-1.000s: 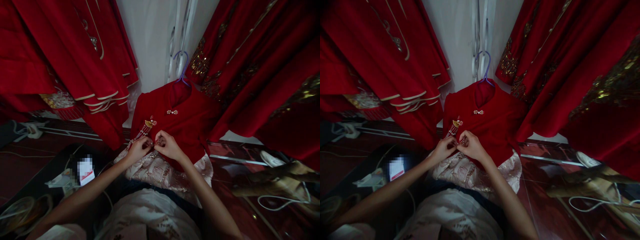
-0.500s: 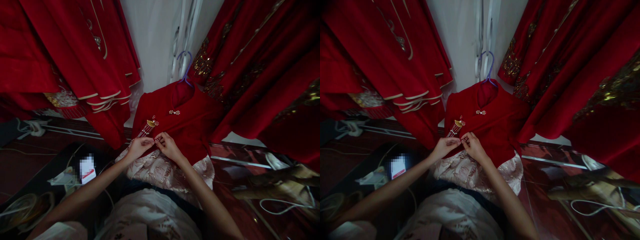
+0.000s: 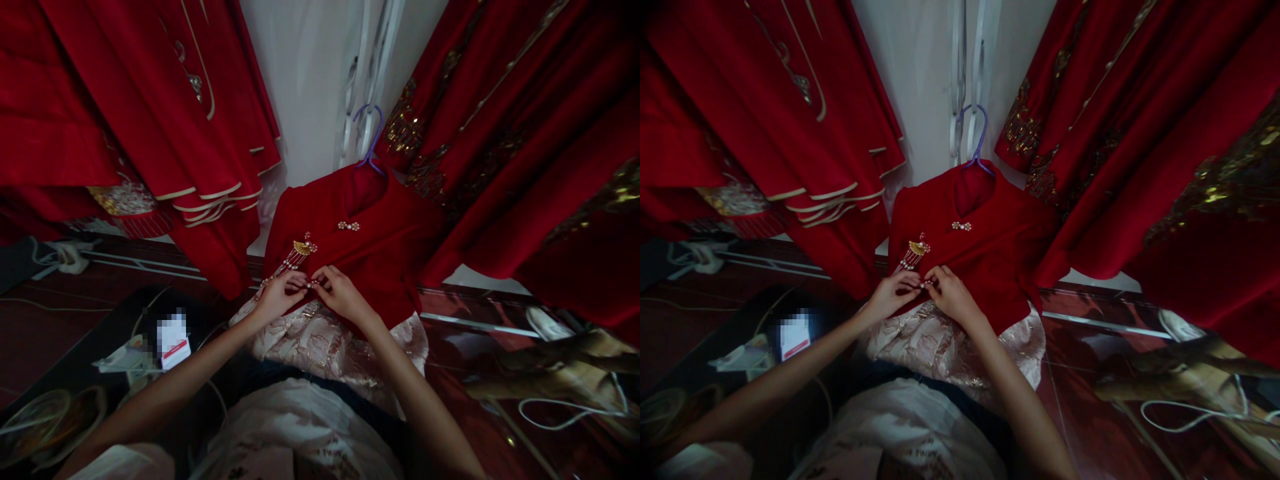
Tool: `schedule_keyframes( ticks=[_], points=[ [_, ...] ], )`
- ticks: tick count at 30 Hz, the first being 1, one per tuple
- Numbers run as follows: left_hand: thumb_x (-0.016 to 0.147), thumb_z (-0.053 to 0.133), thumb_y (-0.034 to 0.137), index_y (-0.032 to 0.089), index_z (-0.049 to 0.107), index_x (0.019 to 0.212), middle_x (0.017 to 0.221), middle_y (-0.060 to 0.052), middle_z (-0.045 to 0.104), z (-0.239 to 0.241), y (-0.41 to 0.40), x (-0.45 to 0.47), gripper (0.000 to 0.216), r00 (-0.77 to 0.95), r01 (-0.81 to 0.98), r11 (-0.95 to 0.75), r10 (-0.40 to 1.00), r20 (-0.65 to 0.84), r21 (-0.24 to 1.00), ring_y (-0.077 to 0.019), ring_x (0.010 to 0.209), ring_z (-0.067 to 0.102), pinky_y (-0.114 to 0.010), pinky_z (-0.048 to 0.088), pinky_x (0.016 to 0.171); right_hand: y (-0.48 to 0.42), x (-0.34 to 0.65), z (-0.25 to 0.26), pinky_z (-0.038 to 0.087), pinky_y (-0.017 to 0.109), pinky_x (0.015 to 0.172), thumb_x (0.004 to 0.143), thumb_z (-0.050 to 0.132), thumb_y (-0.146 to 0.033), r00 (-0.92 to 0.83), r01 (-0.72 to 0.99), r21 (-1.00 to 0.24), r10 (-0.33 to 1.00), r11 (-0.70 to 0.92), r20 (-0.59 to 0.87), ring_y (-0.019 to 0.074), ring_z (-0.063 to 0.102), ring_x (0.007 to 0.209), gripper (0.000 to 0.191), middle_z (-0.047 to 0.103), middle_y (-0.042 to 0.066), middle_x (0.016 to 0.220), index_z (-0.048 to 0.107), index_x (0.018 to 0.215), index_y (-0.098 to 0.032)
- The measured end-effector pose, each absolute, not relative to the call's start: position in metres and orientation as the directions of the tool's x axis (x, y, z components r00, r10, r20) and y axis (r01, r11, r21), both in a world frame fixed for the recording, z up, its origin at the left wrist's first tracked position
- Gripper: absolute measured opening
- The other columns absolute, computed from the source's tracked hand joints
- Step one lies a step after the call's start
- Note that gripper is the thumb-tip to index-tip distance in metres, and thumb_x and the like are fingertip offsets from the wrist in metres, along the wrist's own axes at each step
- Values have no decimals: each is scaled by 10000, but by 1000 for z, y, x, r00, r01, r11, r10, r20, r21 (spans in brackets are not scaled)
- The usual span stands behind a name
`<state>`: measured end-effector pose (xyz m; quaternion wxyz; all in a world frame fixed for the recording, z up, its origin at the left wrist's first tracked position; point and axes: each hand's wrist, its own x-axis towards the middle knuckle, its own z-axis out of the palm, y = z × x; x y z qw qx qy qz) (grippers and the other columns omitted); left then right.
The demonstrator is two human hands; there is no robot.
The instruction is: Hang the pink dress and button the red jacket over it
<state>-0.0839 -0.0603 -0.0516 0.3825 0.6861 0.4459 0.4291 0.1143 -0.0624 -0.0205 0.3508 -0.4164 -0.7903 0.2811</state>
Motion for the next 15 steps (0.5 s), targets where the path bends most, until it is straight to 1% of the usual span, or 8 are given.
schedule_keyframes(
  ticks=[2,3,7,9,11,13,15],
  points=[
    [745,701,241,173,589,1138,937,-45,660,-44,-56,-87,414,192,311,-321,943,272,894,-134,848,640,-267,541,753,-65,125,-6,506,278,753,870,553,-182,-419,498,-710,855,497,305,134,613,805,148,609,48,977,606,1006,-205],
    [756,692,247,178,583,1146,945,-44,649,-40,-54,-89,410,169,320,-328,943,287,889,-130,849,631,-259,532,746,-66,132,3,507,281,753,874,553,-192,-412,509,-703,858,496,307,135,618,800,147,622,47,978,609,1009,-208],
    [789,664,279,176,624,1012,917,-40,638,-25,-48,-97,249,120,333,-341,940,319,879,-124,809,611,-244,505,709,-71,156,31,516,274,728,894,539,-245,-349,507,-721,877,473,329,146,641,826,127,668,43,944,612,991,-207],
    [800,660,301,181,649,936,915,-40,633,-22,-50,-98,182,163,382,-370,929,333,847,-129,800,603,-250,497,699,-72,164,38,521,263,690,897,534,-267,-327,506,-735,889,451,320,145,650,815,133,680,43,932,612,986,-207],
    [808,659,326,195,670,896,917,-38,624,-21,-54,-96,158,258,453,-433,900,350,779,-140,818,594,-264,493,709,-73,169,42,524,255,674,897,534,-280,-320,505,-746,897,434,305,142,656,805,139,686,42,925,613,986,-207],
    [795,681,345,219,680,929,932,-36,615,-23,-60,-93,183,341,523,-503,863,372,688,-164,876,582,-294,491,759,-73,174,45,529,251,671,898,536,-300,-331,498,-757,899,423,286,137,660,796,148,689,38,914,615,983,-208],
    [795,687,361,240,677,980,963,-39,603,-25,-65,-90,221,388,587,-550,835,389,594,-187,943,563,-332,481,830,-74,179,48,535,250,665,898,540,-327,-327,500,-760,903,416,279,137,662,788,166,692,37,902,620,983,-209]
  ],
)
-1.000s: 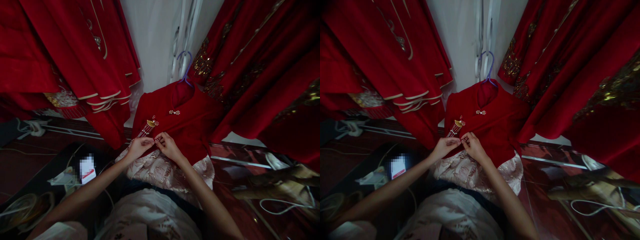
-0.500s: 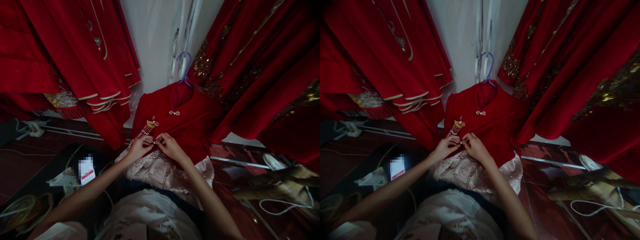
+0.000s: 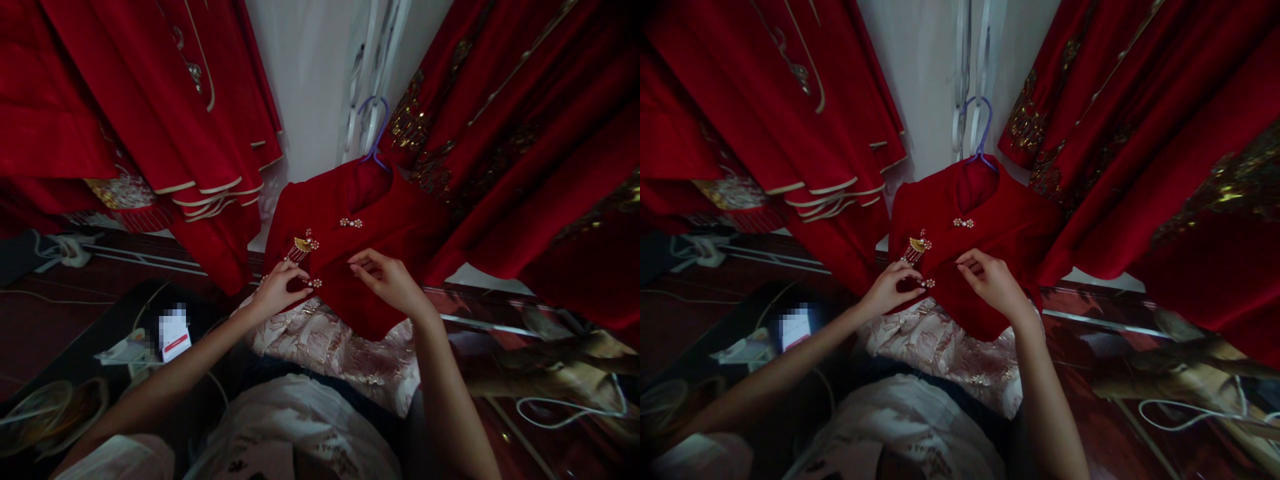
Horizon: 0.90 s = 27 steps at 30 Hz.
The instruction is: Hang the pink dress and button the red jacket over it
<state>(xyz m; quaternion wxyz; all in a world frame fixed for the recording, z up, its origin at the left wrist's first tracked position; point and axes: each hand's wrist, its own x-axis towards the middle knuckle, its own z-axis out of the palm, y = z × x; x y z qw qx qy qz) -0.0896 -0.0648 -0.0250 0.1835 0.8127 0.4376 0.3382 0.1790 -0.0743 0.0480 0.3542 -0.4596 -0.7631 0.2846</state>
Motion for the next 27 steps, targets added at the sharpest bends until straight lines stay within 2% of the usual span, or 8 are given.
schedule_keyframes(
  ticks=[2,5,15,21,24,27],
  points=[
    [835,645,367,245,669,1007,982,-45,590,-27,-68,-87,213,422,629,-573,819,388,525,-196,971,549,-352,466,870,-75,186,52,543,258,669,894,546,-350,-298,512,-753,908,413,295,143,666,793,183,694,40,896,624,983,-210],
    [900,556,338,224,648,1005,986,-52,587,-30,-71,-81,180,450,638,-595,804,390,489,-191,956,553,-346,462,863,-77,198,58,556,281,690,893,547,-377,-253,534,-742,914,405,317,159,675,810,212,699,47,889,628,994,-210],
    [927,489,247,209,595,904,869,-22,663,-38,-70,-70,115,394,585,-592,805,444,554,-159,824,623,-299,483,776,-80,209,63,567,304,709,889,549,-416,-222,548,-734,916,402,336,173,684,823,248,708,57,915,635,1006,-215],
    [906,508,250,201,587,881,836,-18,622,-22,-57,-68,96,299,597,-582,800,520,553,-145,786,594,-285,485,773,-83,211,66,561,299,705,890,549,-407,-213,540,-744,919,394,333,165,683,805,236,708,50,902,635,1001,-217],
    [916,499,256,191,597,982,954,-49,593,0,-40,-67,135,213,644,-580,762,612,499,-166,891,565,-317,477,846,-83,211,68,560,299,700,890,548,-400,-214,539,-746,920,391,328,165,683,803,229,708,51,896,635,992,-215],
    [904,538,289,204,611,1117,1113,-89,537,19,-21,-70,240,276,719,-603,705,654,347,-224,1057,492,-406,444,950,-83,212,67,563,305,700,893,539,-404,-226,527,-750,917,399,329,170,683,809,239,709,57,903,632,1001,-212]
  ],
)
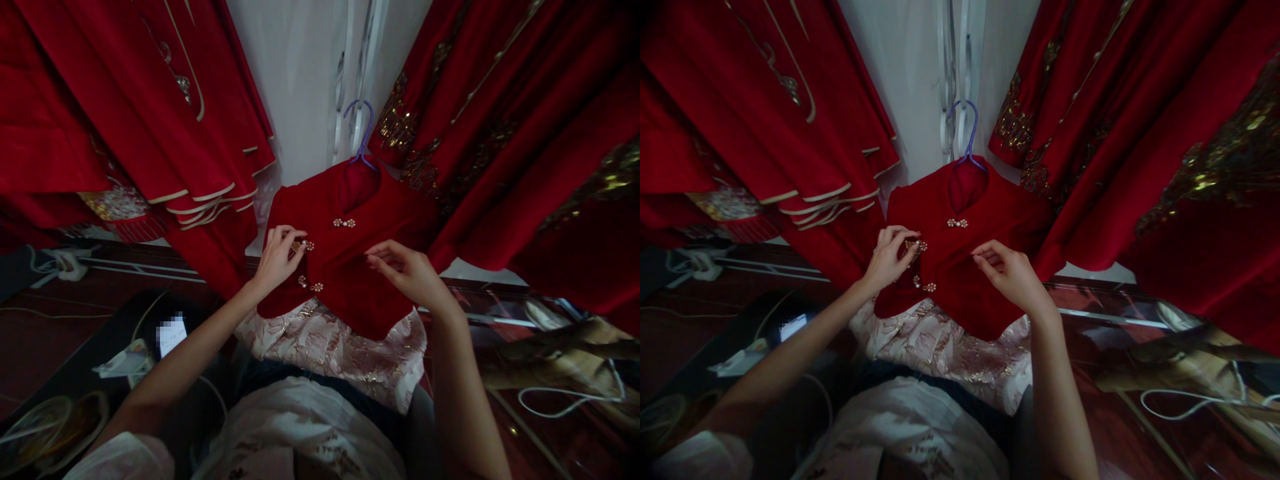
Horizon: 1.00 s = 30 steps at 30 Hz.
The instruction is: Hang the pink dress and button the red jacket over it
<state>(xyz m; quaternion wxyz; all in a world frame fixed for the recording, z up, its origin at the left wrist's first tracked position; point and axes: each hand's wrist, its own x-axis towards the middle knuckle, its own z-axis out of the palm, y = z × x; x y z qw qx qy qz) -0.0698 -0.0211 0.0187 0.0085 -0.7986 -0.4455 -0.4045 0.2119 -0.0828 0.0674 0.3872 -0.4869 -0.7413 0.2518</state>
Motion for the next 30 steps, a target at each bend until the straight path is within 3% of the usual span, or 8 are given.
schedule_keyframes(
  ticks=[5,8,13,22,26,30],
  points=[
    [893,557,299,220,671,1044,1181,-95,498,33,4,-81,205,520,699,-702,631,576,136,-254,1127,428,-434,462,943,-82,215,66,567,312,707,892,537,-415,-225,533,-748,918,396,326,175,684,821,251,711,59,909,634,1002,-212],
    [898,545,280,190,678,948,1189,-99,509,41,14,-84,168,625,642,-763,578,525,76,-252,1134,431,-443,448,960,-83,216,67,566,311,710,894,535,-407,-231,528,-750,917,399,326,175,683,822,241,710,55,907,636,999,-214],
    [890,561,290,163,648,951,1164,-109,555,58,25,-83,165,775,533,-846,497,390,18,-256,1143,454,-453,400,992,-82,216,67,564,303,718,891,547,-387,-224,526,-755,920,391,320,168,682,814,213,710,48,901,636,983,-217],
    [907,523,301,194,667,904,925,-53,649,64,47,-79,179,830,445,-882,472,298,157,-203,1086,546,-439,300,1115,-83,215,68,555,290,699,889,549,-363,-228,530,-752,920,391,318,161,678,797,196,705,42,886,634,980,-212],
    [942,462,313,189,672,900,899,-59,648,61,53,-77,247,849,434,-898,436,299,75,-203,1042,552,-419,342,1068,-83,218,68,552,287,695,888,549,-361,-216,532,-756,924,382,315,160,679,795,195,706,40,889,634,981,-213],
    [920,499,417,170,661,1002,993,-84,624,64,43,-62,306,813,473,-879,412,413,-55,-219,1024,528,-401,386,980,-82,220,67,554,295,701,891,541,-365,-224,528,-760,925,379,306,167,681,804,201,707,44,898,630,989,-213]
  ],
)
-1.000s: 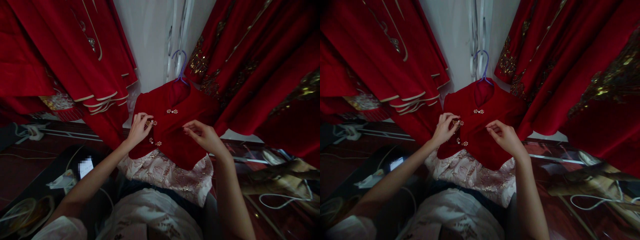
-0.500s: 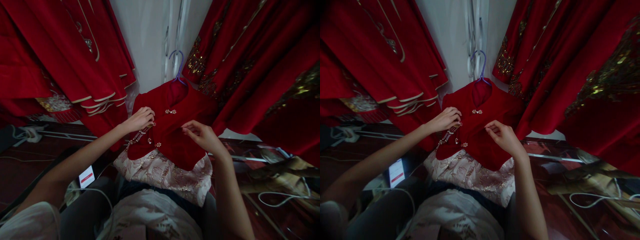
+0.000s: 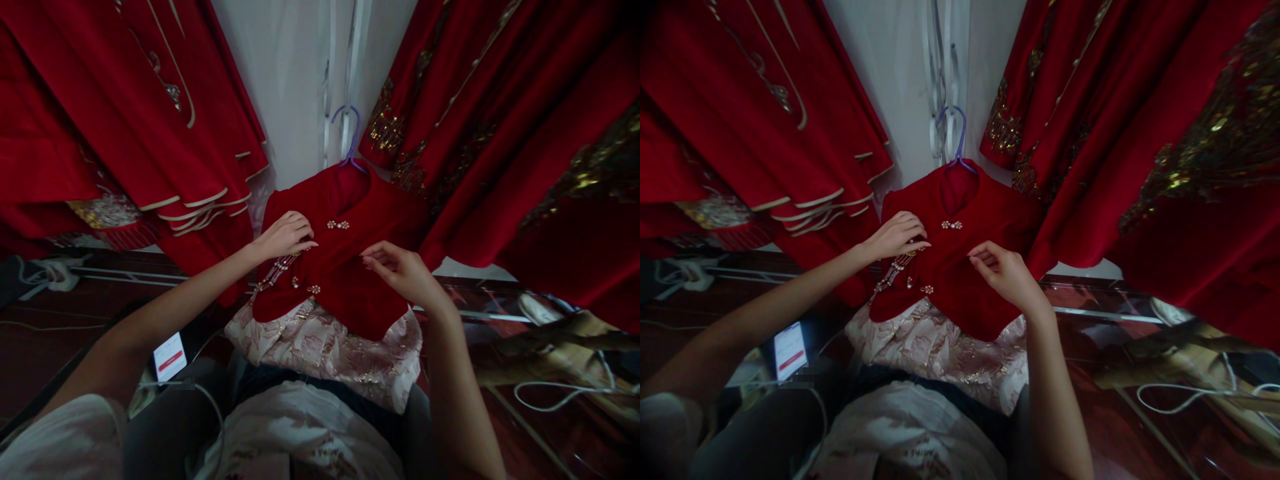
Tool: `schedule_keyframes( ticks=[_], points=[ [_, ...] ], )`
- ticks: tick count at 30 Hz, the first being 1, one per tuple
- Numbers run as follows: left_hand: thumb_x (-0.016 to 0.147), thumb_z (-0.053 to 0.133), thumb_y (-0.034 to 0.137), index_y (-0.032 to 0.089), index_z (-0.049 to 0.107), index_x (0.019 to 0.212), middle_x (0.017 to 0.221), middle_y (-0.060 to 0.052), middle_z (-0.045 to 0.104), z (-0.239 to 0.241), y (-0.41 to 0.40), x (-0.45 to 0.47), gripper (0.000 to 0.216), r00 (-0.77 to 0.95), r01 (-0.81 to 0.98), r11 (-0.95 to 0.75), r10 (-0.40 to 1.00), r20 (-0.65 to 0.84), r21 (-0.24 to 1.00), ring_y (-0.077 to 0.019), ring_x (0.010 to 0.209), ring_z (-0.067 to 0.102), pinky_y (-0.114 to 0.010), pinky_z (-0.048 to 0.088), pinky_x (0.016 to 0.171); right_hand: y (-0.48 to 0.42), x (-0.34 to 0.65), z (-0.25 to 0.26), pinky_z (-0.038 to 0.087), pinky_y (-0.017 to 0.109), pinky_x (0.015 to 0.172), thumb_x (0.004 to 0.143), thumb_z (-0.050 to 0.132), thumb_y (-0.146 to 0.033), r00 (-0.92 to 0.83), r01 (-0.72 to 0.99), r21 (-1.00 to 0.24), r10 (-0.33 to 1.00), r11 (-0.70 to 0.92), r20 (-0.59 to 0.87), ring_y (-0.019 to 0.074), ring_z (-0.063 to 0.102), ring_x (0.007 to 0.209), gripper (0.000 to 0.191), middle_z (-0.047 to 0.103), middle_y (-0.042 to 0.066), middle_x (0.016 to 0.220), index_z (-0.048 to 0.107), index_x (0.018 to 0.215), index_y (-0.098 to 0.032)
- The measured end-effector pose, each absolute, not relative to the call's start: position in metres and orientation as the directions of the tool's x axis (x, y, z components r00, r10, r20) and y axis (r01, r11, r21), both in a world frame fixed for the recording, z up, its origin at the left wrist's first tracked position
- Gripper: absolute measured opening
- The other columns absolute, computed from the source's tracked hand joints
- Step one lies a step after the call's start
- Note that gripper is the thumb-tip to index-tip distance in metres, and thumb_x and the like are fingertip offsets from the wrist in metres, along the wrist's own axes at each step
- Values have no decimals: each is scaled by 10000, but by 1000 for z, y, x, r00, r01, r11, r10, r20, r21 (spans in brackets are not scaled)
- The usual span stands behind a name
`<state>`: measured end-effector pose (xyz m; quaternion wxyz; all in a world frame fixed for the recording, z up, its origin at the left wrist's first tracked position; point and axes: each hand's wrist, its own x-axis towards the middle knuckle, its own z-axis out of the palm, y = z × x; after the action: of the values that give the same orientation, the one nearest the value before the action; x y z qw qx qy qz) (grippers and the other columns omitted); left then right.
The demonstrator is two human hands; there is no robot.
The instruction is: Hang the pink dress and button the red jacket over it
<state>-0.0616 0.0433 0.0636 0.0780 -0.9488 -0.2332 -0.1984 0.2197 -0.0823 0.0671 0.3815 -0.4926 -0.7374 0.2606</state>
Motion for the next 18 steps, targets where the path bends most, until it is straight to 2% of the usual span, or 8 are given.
schedule_keyframes(
  ticks=[4,7,12,18],
  points=[
    [948,448,379,199,569,1244,1147,-100,562,67,33,-30,367,785,519,-840,395,477,-159,-219,1045,495,-376,395,926,-83,219,67,553,299,703,889,540,-366,-227,535,-756,926,378,302,170,682,804,201,711,43,898,636,988,-220],
    [933,482,383,186,537,1294,1171,-116,545,66,35,-7,416,746,574,-801,425,512,-170,-241,1073,475,-386,389,909,-84,218,67,556,300,714,888,542,-369,-227,533,-759,927,374,298,169,685,808,198,713,37,893,637,983,-223],
    [953,449,282,170,669,1086,1063,-100,598,65,51,12,281,708,624,-754,433,558,-207,-234,1017,490,-384,379,844,-85,221,67,558,297,711,886,545,-382,-223,538,-758,929,370,296,168,684,819,211,713,36,903,640,988,-224],
    [920,497,185,142,704,919,978,-100,633,66,62,14,211,793,547,-740,309,524,-392,-222,984,516,-419,359,900,-86,220,68,547,282,715,888,545,-364,-224,539,-755,928,374,299,159,678,818,200,709,33,893,641,984,-217]
  ],
)
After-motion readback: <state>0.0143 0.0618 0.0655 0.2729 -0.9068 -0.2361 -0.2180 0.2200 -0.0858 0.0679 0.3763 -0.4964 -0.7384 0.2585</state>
